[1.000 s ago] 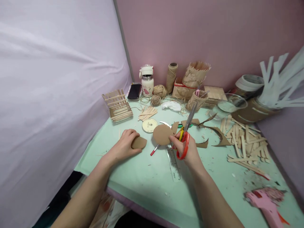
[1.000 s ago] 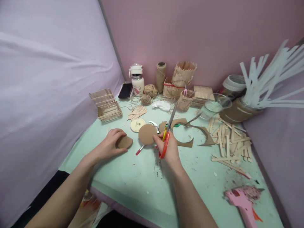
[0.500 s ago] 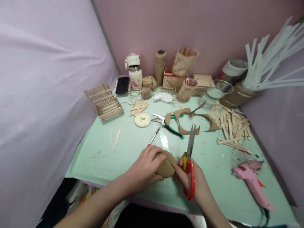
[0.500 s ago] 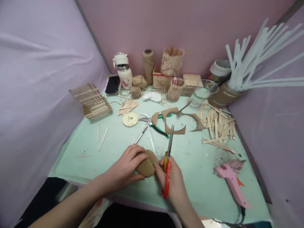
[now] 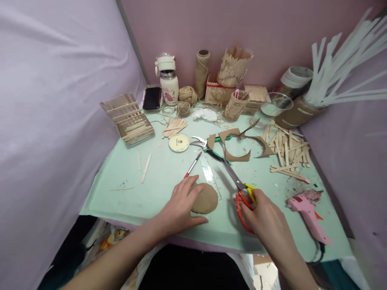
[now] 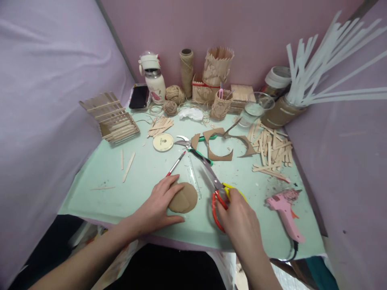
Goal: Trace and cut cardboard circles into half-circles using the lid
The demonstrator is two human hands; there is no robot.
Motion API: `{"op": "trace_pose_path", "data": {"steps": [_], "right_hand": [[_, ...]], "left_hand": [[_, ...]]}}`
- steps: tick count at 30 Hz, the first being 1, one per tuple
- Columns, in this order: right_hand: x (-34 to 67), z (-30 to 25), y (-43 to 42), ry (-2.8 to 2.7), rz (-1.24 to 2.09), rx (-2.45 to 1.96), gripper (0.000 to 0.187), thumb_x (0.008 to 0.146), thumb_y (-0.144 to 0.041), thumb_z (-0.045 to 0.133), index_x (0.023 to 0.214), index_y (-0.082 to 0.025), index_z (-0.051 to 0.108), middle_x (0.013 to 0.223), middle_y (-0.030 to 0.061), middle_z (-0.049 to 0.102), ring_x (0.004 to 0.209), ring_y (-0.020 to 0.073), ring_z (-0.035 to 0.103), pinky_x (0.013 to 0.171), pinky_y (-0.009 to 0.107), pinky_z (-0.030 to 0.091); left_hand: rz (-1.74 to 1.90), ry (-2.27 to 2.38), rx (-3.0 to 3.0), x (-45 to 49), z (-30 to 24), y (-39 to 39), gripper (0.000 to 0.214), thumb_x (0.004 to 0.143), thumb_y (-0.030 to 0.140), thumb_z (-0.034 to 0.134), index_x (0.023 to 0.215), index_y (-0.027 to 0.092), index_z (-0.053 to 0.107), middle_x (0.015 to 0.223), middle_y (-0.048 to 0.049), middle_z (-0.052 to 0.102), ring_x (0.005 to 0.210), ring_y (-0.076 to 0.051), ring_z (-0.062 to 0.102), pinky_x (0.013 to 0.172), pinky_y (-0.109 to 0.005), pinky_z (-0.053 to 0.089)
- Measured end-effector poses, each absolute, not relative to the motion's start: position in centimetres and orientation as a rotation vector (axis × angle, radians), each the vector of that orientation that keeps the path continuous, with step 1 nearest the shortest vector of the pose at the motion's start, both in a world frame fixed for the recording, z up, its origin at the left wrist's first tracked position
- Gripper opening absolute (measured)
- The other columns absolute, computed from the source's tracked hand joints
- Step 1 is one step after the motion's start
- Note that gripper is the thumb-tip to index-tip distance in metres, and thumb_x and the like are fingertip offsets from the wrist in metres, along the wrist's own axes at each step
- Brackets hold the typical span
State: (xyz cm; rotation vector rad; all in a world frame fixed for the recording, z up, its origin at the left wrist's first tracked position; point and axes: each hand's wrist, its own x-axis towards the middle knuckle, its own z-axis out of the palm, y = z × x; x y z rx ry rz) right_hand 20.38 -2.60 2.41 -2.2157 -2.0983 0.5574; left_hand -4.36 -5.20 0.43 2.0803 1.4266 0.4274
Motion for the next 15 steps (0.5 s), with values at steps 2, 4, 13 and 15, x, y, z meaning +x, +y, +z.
{"op": "trace_pose_path", "data": {"steps": [2,4,13,15], "right_hand": [[21.6,1.9,-2.9,-2.084,0.485,-2.285,0.029,0.085,-0.052,0.047,0.074,-0.027,0.037,0.066,0.0029,0.059,0.058,0.024,0.059,0.052,0.03,0.035],[22.4,1.4,-3.4,-2.056,0.494,-2.309,0.029,0.085,-0.052,0.046,0.075,-0.027,0.038,0.067,0.0038,0.059,0.061,0.0251,0.06,0.052,0.031,0.037],[22.6,-0.3,-5.0,-1.885,0.485,-2.235,0.039,0.083,-0.051,0.045,0.102,-0.018,0.054,0.086,0.0126,0.063,0.08,0.0306,0.064,0.061,0.037,0.047],[22.9,-0.6,-5.0,-1.908,0.439,-2.172,0.04,0.085,-0.049,0.043,0.104,-0.017,0.056,0.087,0.0134,0.062,0.081,0.0308,0.063,0.064,0.039,0.049]], "left_hand": [[0.443,1.503,2.058,-3.3,-0.1,-5.5,0.088,0.064,0.039,0.084,0.137,0.023,0.038,0.15,-0.0207,0.033,0.141,-0.042,0.028,0.11,-0.064,0.032],[0.462,1.504,2.078,-2.4,-0.6,-5.8,0.086,0.064,0.034,0.083,0.137,0.022,0.038,0.149,-0.0202,0.036,0.14,-0.041,0.031,0.109,-0.063,0.032],[0.427,1.343,2.168,-4.2,-0.6,-2.6,0.062,0.079,0.029,0.069,0.134,0.018,0.041,0.141,-0.0188,0.042,0.135,-0.036,0.035,0.109,-0.059,0.035],[0.47,1.434,2.152,-5.6,-0.3,-1.1,0.061,0.081,0.031,0.067,0.134,0.018,0.041,0.139,-0.0183,0.042,0.133,-0.035,0.037,0.11,-0.059,0.033]]}}
